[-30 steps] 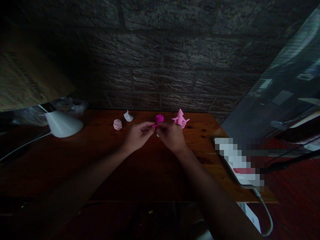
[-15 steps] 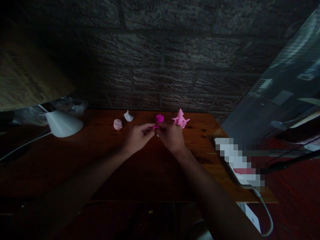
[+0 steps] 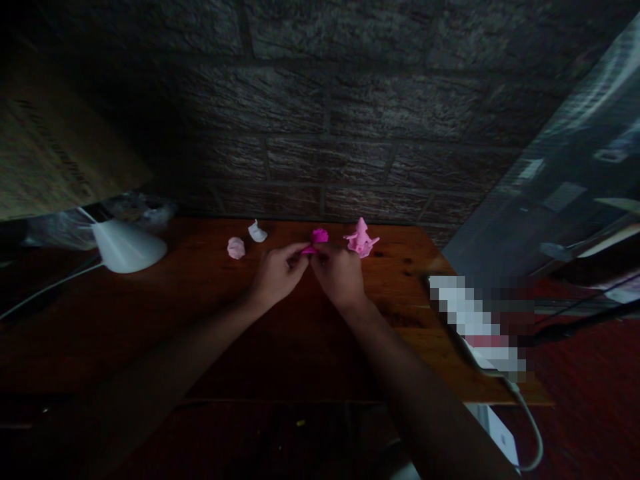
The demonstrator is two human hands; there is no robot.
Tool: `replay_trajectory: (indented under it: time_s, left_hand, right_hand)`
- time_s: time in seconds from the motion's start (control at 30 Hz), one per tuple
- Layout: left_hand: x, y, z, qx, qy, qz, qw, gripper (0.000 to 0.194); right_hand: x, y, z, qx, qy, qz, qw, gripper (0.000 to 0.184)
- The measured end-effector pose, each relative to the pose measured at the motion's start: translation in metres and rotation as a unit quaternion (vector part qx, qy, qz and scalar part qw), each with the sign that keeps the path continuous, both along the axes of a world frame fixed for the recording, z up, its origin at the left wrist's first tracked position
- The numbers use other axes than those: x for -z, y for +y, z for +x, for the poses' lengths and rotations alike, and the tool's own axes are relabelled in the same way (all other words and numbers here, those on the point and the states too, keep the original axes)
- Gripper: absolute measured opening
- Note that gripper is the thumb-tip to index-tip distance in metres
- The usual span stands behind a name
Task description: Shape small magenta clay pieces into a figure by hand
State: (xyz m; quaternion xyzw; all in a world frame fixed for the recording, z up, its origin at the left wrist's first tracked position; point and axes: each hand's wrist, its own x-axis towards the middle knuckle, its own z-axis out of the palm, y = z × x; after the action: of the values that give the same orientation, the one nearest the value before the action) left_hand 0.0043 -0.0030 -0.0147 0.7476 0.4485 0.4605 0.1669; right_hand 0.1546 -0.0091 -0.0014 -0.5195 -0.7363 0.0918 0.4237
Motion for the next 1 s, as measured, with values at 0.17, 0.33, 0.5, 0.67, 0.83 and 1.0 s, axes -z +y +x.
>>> replay_trajectory:
  time_s: [0.17,0.33,0.5,0.67,0.83,1.0]
  left_hand:
    - [-0.0013,-0.0018,0.0,-0.005,0.01,0.016,1.0,0.026]
    - [-0.001,-0.001,0.0001,0.005,-0.004,0.005,1.0,0.027]
    - [-0.0002,-0.0008,-0.0001,0.01,-0.007,0.003,1.0,0.029]
    - [0.001,-0.0014,0.0006,0.029,-0.01,-0.002,1.0,0.031]
    - [0.0017,-0.0005,0.0014,0.033,-0.036,-0.008,0.999,0.03]
    - [0.0011,-0.0011,0.0016,0.027,-0.03,-0.009,0.999,0.034]
  right_hand:
    - [-0.0009,-0.0002,-0.0013,-0.003,0.022,0.01,1.0,0.025]
    - [-0.0014,0.0,-0.0013,-0.001,0.026,0.001,1.0,0.024]
    - [-0.0016,0.0009,0.0002,-0.008,0.014,0.0,1.0,0.027]
    - [-0.0031,0.0008,0.0027,-0.006,0.002,-0.013,1.0,0.025]
    - [-0.0036,-0.0001,0.0019,0.004,0.013,-0.008,1.0,0.025]
    - [-0.0029,0.0011,0.0013,0.002,-0.002,0.011,1.0,0.027]
